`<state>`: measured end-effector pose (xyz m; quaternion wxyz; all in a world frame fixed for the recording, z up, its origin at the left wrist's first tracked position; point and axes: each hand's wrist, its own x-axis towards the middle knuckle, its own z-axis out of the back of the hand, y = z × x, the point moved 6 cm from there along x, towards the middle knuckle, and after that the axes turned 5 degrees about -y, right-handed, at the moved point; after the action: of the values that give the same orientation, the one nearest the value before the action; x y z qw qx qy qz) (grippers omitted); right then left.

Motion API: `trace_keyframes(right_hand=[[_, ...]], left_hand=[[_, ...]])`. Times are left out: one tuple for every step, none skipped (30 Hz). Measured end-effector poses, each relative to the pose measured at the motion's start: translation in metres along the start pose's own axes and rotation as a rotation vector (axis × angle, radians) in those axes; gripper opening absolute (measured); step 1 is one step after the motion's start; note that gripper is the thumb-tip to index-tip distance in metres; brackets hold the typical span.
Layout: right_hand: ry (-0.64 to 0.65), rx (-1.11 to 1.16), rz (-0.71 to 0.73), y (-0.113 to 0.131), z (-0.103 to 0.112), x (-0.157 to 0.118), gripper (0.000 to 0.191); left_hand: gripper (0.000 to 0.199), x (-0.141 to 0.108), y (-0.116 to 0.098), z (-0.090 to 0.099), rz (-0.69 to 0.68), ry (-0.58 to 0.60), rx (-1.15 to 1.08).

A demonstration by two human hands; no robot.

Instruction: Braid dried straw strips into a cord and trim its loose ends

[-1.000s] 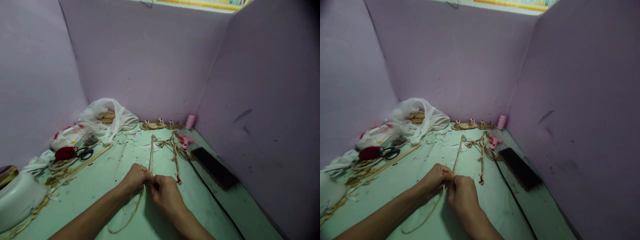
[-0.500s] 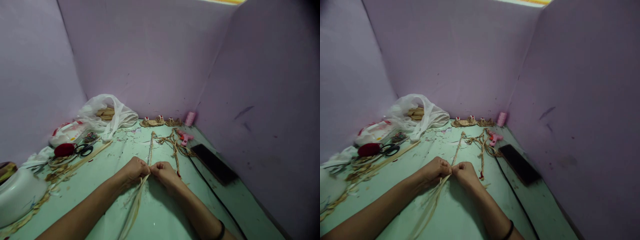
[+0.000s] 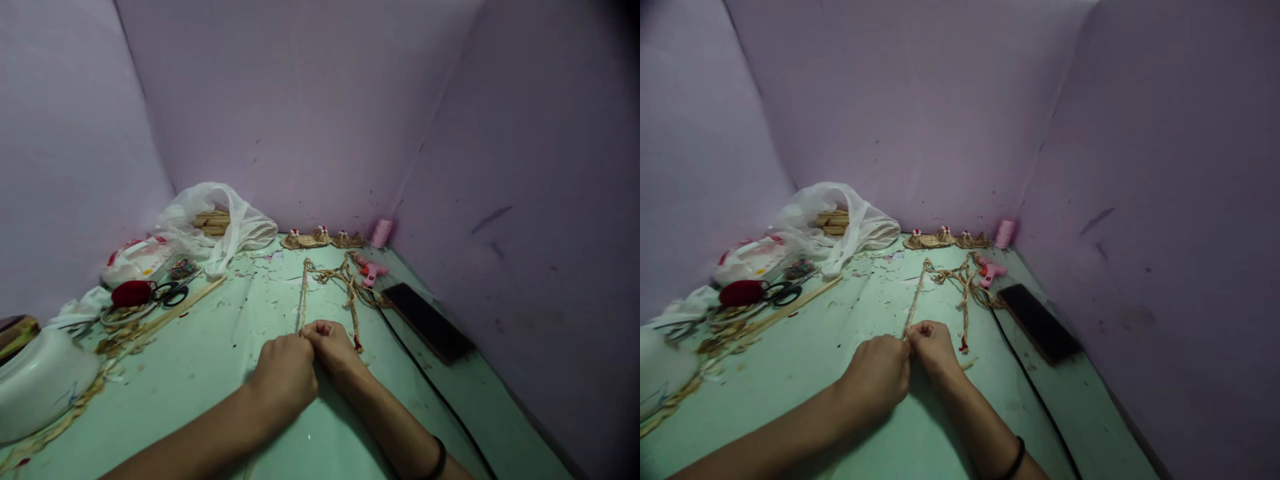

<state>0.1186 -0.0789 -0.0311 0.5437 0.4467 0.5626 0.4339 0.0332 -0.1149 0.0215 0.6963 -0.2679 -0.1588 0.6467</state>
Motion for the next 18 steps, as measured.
trace_keyframes(right_hand=[[0.011, 0.013, -0.004, 0.0, 0.001, 0.0, 0.01], [0.022, 0.018, -0.013, 0.001, 0.002, -0.001, 0.009], [0.038, 0.017, -0.029, 0.001, 0.002, -0.002, 0.009], [0.06, 0.01, -0.048, 0.002, 0.002, -0.002, 0.01], [0.083, 0.003, -0.067, 0.002, 0.002, -0.003, 0.01], [0.102, 0.004, -0.081, 0.003, 0.001, -0.004, 0.011], [0.119, 0.016, -0.088, 0.004, 0.0, -0.005, 0.011], [0.135, 0.035, -0.087, 0.005, -0.001, -0.006, 0.011], [0.153, 0.053, -0.083, 0.006, -0.002, -0.006, 0.012], [0.172, 0.065, -0.077, 0.006, -0.003, -0.005, 0.013], [0.191, 0.066, -0.066, 0.006, -0.003, -0.004, 0.013], [0.21, 0.049, -0.048, 0.006, -0.003, -0.003, 0.013], [0.22, 0.012, -0.021, 0.006, -0.003, -0.002, 0.012], [0.215, -0.044, 0.02, 0.007, -0.002, -0.001, 0.01], [0.198, -0.121, 0.079, 0.009, 0.0, 0.0, 0.006], [0.175, -0.221, 0.154, 0.012, 0.001, 0.0, 0.003], [0.149, -0.335, 0.235, 0.015, 0.003, -0.001, 0.004], [0.122, -0.455, 0.309, 0.019, 0.004, -0.003, 0.007]], left_hand=[[0.012, 0.004, 0.001, 0.005, -0.026, 0.014, 0.009], [0.016, 0.01, 0.003, 0.011, -0.049, 0.013, 0.023], [0.022, 0.017, 0.008, 0.018, -0.048, 0.007, -0.001], [0.022, 0.024, 0.014, 0.025, -0.005, -0.017, -0.07], [0.019, 0.029, 0.022, 0.03, 0.065, -0.05, -0.18], [0.017, 0.034, 0.029, 0.028, 0.135, -0.029, -0.304], [0.016, 0.036, 0.034, 0.022, 0.197, 0.04, -0.419], [0.017, 0.037, 0.036, 0.012, 0.245, 0.129, -0.518], [0.016, 0.036, 0.037, 0.002, 0.277, 0.218, -0.598], [0.014, 0.035, 0.037, -0.006, 0.303, 0.283, -0.654], [0.014, 0.034, 0.037, -0.012, 0.327, 0.312, -0.69], [0.014, 0.033, 0.037, -0.016, 0.352, 0.309, -0.707], [0.014, 0.033, 0.039, -0.017, 0.381, 0.293, -0.7], [0.013, 0.032, 0.04, -0.017, 0.409, 0.275, -0.671], [0.014, 0.032, 0.041, -0.016, 0.431, 0.254, -0.632], [0.015, 0.031, 0.041, -0.015, 0.444, 0.226, -0.594], [0.016, 0.032, 0.041, -0.012, 0.444, 0.193, -0.565], [0.017, 0.032, 0.04, -0.01, 0.435, 0.153, -0.55]])
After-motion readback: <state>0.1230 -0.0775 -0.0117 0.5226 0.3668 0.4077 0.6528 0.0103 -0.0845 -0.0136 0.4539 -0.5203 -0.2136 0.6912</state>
